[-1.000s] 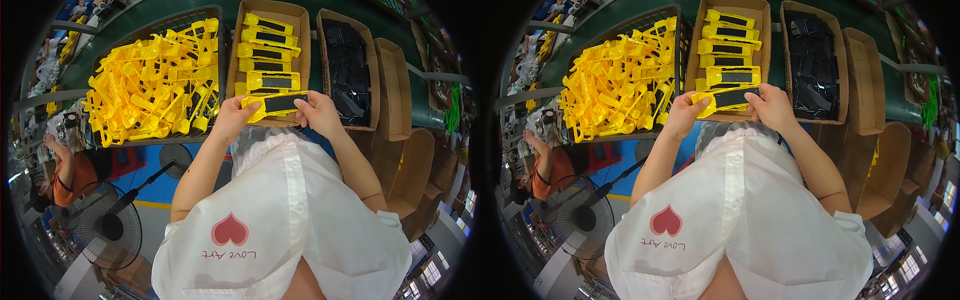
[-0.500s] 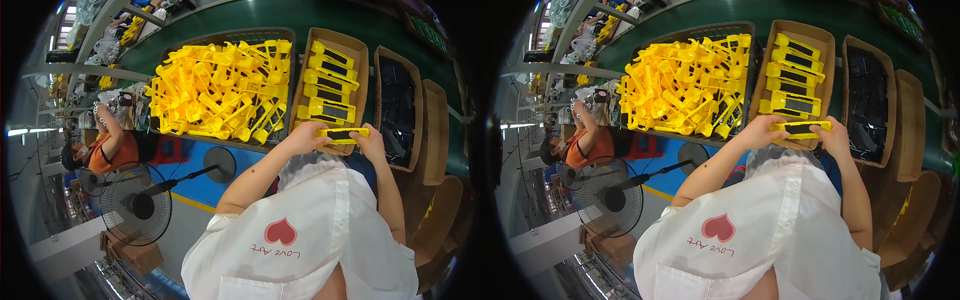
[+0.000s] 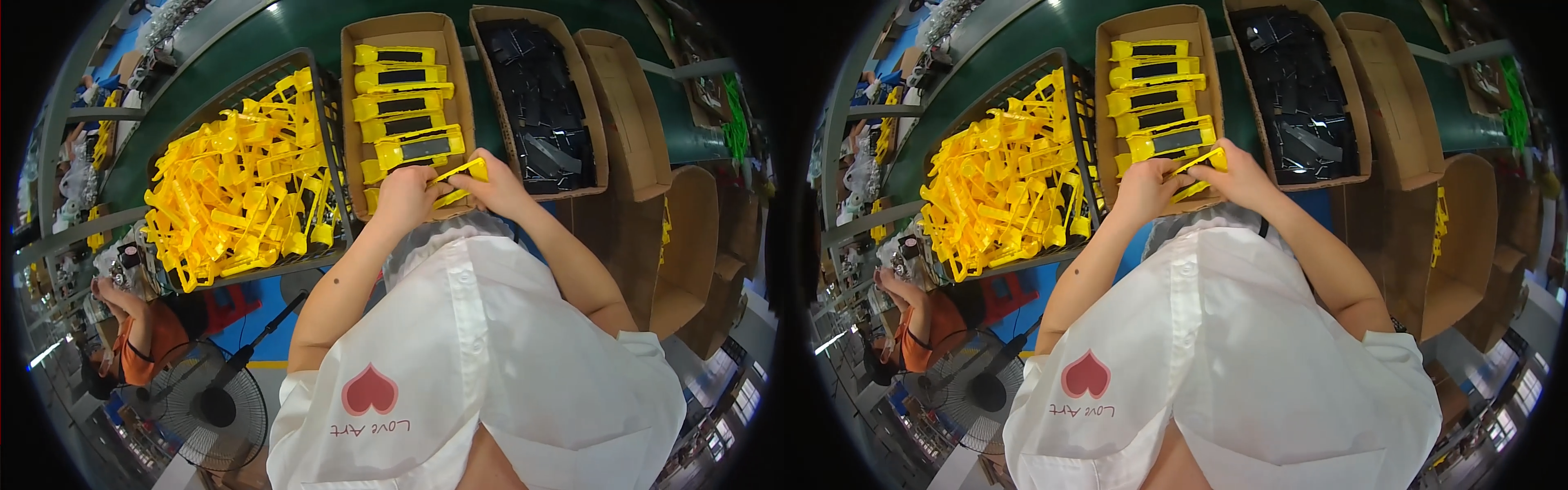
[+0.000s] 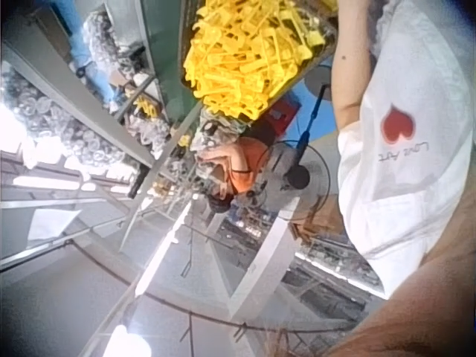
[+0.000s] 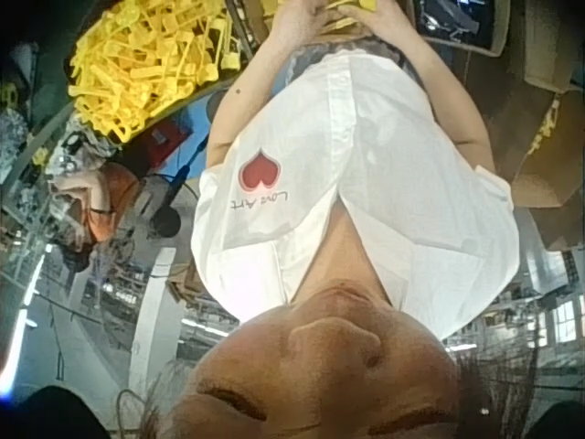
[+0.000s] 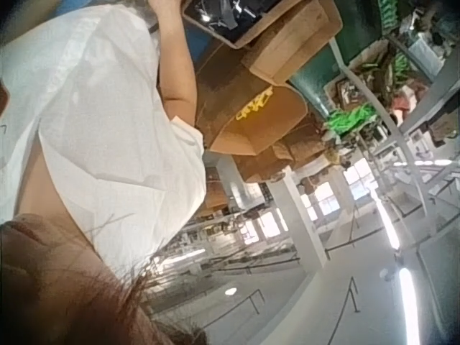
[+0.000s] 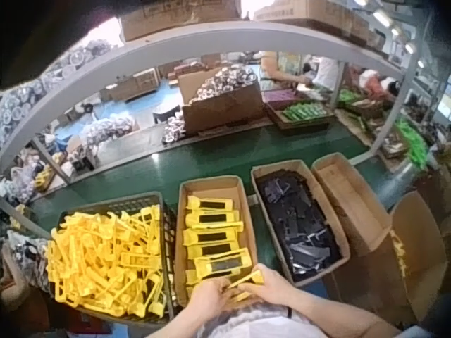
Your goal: Assembling small solar lighting components by inserting solar panels into yellow plastic housings.
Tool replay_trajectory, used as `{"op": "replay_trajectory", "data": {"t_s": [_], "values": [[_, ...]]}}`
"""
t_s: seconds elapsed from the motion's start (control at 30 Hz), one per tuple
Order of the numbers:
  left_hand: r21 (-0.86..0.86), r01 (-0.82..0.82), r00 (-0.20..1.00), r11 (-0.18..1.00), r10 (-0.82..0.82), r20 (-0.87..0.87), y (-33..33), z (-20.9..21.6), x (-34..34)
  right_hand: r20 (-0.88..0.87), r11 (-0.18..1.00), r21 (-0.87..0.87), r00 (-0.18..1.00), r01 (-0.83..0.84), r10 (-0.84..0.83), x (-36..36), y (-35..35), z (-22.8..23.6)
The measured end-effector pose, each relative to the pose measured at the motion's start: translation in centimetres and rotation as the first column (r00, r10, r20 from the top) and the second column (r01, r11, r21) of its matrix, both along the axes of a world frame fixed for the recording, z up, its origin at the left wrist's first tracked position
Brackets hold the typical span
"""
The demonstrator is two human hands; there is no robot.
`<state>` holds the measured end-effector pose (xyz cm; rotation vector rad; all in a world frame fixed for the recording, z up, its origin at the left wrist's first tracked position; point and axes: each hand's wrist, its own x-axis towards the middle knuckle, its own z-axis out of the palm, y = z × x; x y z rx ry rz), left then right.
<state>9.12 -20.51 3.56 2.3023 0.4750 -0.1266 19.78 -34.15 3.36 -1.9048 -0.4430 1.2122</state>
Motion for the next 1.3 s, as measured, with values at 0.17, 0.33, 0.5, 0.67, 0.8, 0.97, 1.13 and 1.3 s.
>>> {"op": "replay_trajectory", "data": {"t_s": [0.17, 0.33, 0.5, 0.67, 0.8, 0.97, 1.13, 1.3], "values": [[0.111, 0.046, 0.987, 0.993, -0.062, 0.146, 0.4, -1.0, 0.9, 0.172, 0.976, 0.216, 0.985, -0.036, -0.002, -0.6, -0.8, -1.5], [0.291, 0.321, 0.946, 0.901, -0.29, -0.142, 2.6, -4.0, 0.4, 0.392, 0.93, 0.123, 0.878, -0.346, 0.274, 1.4, -2.0, -3.5], [0.538, 0.222, 0.975, 0.813, -0.166, -0.15, 2.2, -6.9, -1.3, 0.783, 0.934, -0.329, 0.593, 0.138, 0.188, 7.3, -7.5, -5.2], [0.713, -0.036, 0.981, 0.7, -0.112, 0.159, 4.2, -7.7, 1.4, 0.72, 0.856, -0.48, 0.644, 0.192, 0.259, 9.1, -8.7, -6.8], [0.441, -0.245, 0.897, 0.863, 0.029, 0.442, 5.9, -3.0, 0.9, 0.641, 0.828, -0.541, 0.71, 0.146, 0.293, 9.3, -8.2, -5.8], [0.515, -0.64, 0.764, 0.57, 0.397, 0.509, 14.3, -2.7, -6.4, 0.642, 0.801, -0.581, 0.687, 0.146, 0.34, 8.4, -8.0, -5.4], [0.704, -0.604, 0.697, 0.374, 0.675, 0.24, 16.5, -3.0, -12.0, 0.625, 0.789, -0.595, 0.704, 0.151, 0.337, 8.3, -7.6, -4.1], [0.784, -0.457, 0.678, 0.421, 0.735, 0.001, 14.8, -4.2, -18.3, 0.742, 0.833, -0.452, 0.652, 0.319, 0.153, 8.0, -8.8, -4.5]]}}
